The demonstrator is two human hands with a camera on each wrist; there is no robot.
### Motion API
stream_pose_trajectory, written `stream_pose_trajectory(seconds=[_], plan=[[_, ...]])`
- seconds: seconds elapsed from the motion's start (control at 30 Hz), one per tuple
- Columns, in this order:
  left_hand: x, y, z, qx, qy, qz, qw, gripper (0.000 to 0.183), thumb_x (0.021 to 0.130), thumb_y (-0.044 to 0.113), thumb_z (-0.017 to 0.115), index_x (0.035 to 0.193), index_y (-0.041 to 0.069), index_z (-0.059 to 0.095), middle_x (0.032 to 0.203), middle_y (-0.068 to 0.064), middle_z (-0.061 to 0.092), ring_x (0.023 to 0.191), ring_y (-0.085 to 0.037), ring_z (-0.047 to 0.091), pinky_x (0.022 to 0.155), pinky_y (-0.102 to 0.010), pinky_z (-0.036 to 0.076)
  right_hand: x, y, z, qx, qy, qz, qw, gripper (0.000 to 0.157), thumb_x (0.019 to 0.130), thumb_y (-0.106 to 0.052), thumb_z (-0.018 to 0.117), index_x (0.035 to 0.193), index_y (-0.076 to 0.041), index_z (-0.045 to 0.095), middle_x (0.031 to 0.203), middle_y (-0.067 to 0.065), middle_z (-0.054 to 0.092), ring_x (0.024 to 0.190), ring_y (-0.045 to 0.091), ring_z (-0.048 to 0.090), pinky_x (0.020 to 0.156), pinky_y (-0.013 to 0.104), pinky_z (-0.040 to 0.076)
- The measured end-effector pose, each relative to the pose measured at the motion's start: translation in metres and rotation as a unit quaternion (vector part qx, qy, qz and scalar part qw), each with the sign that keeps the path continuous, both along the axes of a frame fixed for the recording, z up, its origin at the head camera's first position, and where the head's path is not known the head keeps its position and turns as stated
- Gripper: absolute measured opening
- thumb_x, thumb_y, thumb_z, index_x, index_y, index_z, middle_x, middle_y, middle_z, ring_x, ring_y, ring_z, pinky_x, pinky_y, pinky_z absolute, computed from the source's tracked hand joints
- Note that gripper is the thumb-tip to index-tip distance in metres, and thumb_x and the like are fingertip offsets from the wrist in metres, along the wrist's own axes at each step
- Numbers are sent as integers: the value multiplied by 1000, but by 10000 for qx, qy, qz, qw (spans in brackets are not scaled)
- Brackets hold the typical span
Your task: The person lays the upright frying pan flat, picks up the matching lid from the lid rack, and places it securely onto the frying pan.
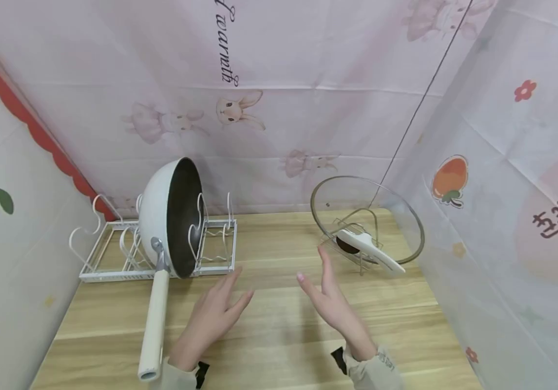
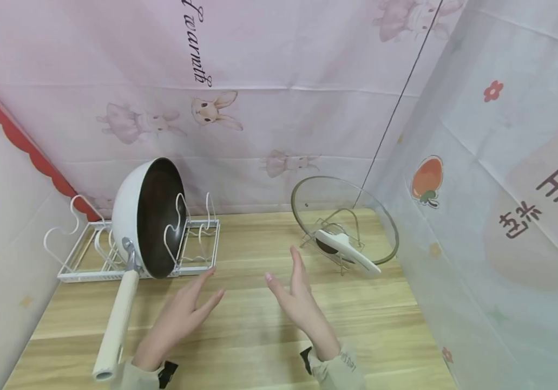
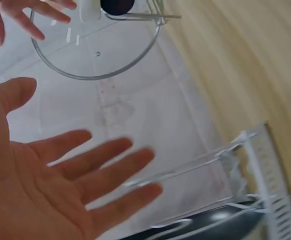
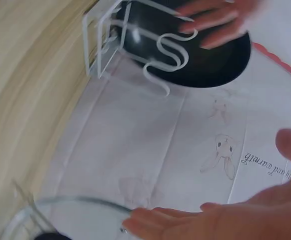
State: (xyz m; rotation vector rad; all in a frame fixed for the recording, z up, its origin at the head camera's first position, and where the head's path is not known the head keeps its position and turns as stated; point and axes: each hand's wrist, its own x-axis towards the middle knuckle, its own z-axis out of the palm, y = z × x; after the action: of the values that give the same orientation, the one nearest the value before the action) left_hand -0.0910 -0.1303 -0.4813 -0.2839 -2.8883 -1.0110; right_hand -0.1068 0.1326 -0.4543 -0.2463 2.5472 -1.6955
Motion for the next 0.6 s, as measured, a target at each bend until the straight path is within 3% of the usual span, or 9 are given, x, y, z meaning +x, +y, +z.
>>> stream_pose_trajectory(seconds=[0.1, 0.2, 0.3, 0.37, 0.4, 0.43, 0.5, 0.57, 0.6], plan=[[5, -6, -7, 622, -742, 8, 9953, 66, 98, 54, 54, 145, 9, 48, 141, -13, 55, 125, -34, 55, 105, -55, 46, 5, -8, -2, -943, -347, -43, 9949, 79, 101, -34, 56, 158, -9, 6, 161, 24, 11, 146, 46, 17, 117, 65, 15], [10, -16, -18, 1469, -1177, -44, 9821, 52, 100, 41, 56, 137, 4, 56, 129, -13, 63, 116, -29, 61, 102, -49, 50, 10, -20, -5, -1758, -686, -131, 9819, 72, 102, -30, 54, 155, -3, 14, 155, 28, 25, 140, 46, 30, 117, 60, 25], [13, -31, -32, 2362, -1543, -256, 9590, 43, 104, 28, 52, 131, -5, 57, 119, -19, 67, 108, -31, 66, 93, -44, 56, 14, -32, -9, -2536, -1019, -132, 9618, 66, 102, -29, 52, 150, 2, 19, 148, 29, 36, 134, 43, 41, 115, 53, 35], [14, -46, -47, 3060, -1822, -486, 9332, 45, 106, 26, 46, 129, -12, 54, 118, -25, 66, 106, -37, 67, 91, -45, 58, 17, -40, -11, -3016, -1235, -74, 9454, 61, 103, -28, 51, 147, 4, 22, 144, 29, 40, 130, 41, 46, 113, 49, 39], [12, -57, -61, 3478, -1881, -765, 9153, 44, 108, 25, 42, 130, -12, 53, 118, -26, 66, 104, -37, 68, 88, -44, 59, 19, -45, -12, -3229, -1345, -37, 9368, 59, 103, -28, 50, 144, 4, 23, 141, 28, 43, 128, 41, 49, 112, 48, 41], [12, -66, -69, 3833, -2093, -829, 8957, 48, 108, 27, 41, 130, -13, 52, 117, -26, 66, 104, -39, 68, 88, -46, 59, 21, -49, -14, -3423, -1480, -1, 9279, 56, 103, -28, 49, 142, 4, 25, 140, 28, 44, 127, 41, 50, 110, 46, 43], [9, -90, -93, 4607, -2391, -1209, 8461, 47, 108, 30, 37, 129, -8, 55, 117, -22, 68, 103, -36, 69, 89, -46, 59, 25, -59, -16, -3729, -1721, 58, 9118, 48, 103, -27, 49, 136, 2, 30, 137, 28, 48, 124, 40, 53, 109, 46, 45], [5, -113, -107, 5272, -2858, -1548, 7851, 46, 109, 35, 33, 128, 3, 60, 119, -13, 70, 106, -30, 69, 92, -41, 58, 29, -69, -17, -3953, -1984, 82, 8968, 42, 102, -28, 50, 130, -1, 35, 134, 28, 51, 121, 38, 57, 107, 45, 47], [2, -124, -112, 5693, -3061, -1928, 7383, 48, 109, 37, 29, 132, 6, 59, 124, -11, 67, 112, -29, 66, 98, -39, 54, 31, -75, -18, -4071, -2093, 101, 8890, 39, 102, -28, 51, 127, -2, 37, 133, 29, 52, 120, 38, 58, 107, 46, 47]])
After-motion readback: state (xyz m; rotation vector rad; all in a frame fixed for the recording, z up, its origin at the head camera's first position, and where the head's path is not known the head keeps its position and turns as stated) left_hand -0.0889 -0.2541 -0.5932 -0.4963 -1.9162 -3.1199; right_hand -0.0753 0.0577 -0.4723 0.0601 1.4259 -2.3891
